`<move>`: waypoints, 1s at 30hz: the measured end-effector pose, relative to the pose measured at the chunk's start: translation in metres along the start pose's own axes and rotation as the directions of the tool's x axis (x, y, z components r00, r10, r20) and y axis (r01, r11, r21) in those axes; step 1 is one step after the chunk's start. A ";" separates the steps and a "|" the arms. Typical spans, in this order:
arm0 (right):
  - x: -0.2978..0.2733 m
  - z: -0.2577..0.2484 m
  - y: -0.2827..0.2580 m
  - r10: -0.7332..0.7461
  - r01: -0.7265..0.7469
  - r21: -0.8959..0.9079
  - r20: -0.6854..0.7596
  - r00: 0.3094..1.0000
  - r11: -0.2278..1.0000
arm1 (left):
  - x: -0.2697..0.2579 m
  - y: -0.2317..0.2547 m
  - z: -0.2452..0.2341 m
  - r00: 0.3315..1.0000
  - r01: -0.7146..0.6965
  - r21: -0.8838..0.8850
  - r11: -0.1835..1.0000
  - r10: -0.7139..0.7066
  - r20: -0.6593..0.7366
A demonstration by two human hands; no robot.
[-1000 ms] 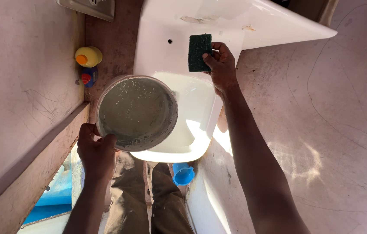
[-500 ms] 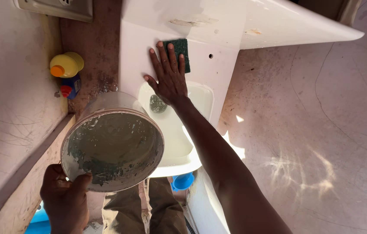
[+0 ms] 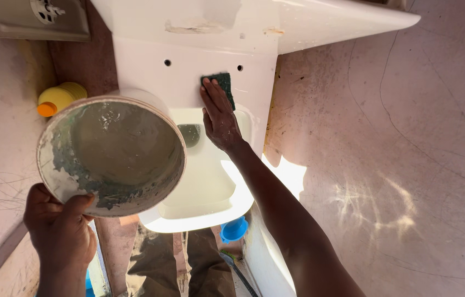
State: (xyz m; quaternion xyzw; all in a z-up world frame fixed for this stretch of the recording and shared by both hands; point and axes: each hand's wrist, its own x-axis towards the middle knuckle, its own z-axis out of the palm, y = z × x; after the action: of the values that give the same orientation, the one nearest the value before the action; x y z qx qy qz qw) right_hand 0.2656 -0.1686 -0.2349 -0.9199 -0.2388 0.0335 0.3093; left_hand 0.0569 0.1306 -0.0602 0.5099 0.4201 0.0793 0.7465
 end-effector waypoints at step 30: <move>-0.039 -0.008 0.000 0.275 -0.189 -0.491 0.109 0.955 0.851 | 0.068 0.021 0.100 0.876 -0.467 0.603 0.646 0.429 0.219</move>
State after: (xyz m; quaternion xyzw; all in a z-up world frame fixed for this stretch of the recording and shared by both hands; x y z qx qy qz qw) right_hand 0.2328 -0.1903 -0.2319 -0.9829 -0.1527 0.0921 0.0459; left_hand 0.1771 0.1081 -0.0677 0.8225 0.2609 0.0989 0.4956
